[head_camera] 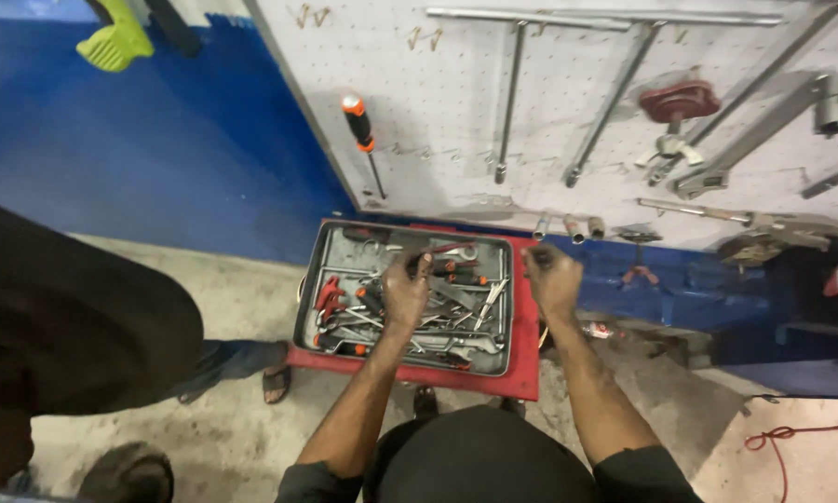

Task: The person organizes various hand tools from a red metal tray onto a white pegboard wall. They pick up wrenches, screwdrivers, pliers, and other implements, arranging them by type and size on the hooks.

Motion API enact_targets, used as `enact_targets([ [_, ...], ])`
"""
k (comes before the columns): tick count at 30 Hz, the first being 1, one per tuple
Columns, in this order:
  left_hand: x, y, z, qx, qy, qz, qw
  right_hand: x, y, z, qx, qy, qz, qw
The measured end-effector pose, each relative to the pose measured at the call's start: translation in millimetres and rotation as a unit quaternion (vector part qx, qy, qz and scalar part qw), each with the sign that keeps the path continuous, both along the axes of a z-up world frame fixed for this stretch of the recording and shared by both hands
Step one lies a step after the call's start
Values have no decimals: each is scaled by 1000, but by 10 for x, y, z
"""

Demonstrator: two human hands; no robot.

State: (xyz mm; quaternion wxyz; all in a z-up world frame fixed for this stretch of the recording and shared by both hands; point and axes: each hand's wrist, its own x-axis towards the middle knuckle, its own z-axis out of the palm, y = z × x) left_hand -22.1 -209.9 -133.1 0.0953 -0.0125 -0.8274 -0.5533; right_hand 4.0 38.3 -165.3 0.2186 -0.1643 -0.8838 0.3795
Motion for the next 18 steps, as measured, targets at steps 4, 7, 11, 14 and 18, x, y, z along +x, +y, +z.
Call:
enact_targets([
  [4, -9, -364, -745, -53, -24, 8, 998, -86, -139, -517, 10, -114, 82, 990],
  [7, 102, -617, -1005, -87, -57, 44, 994, -31, -513, -397, 21, -213, 166, 963],
  [11, 230, -964, -1203, -88, -105, 63, 989, 4, -909, -270, 101, -267, 234, 929],
  [14, 279, -1115, -1159, -79, -119, 70, 987, -66, -997, -541, 179, -268, 259, 911],
  [18, 269, -946, -976, -65, -117, 68, 989, 63, -1072, -292, 157, -210, 251, 932],
])
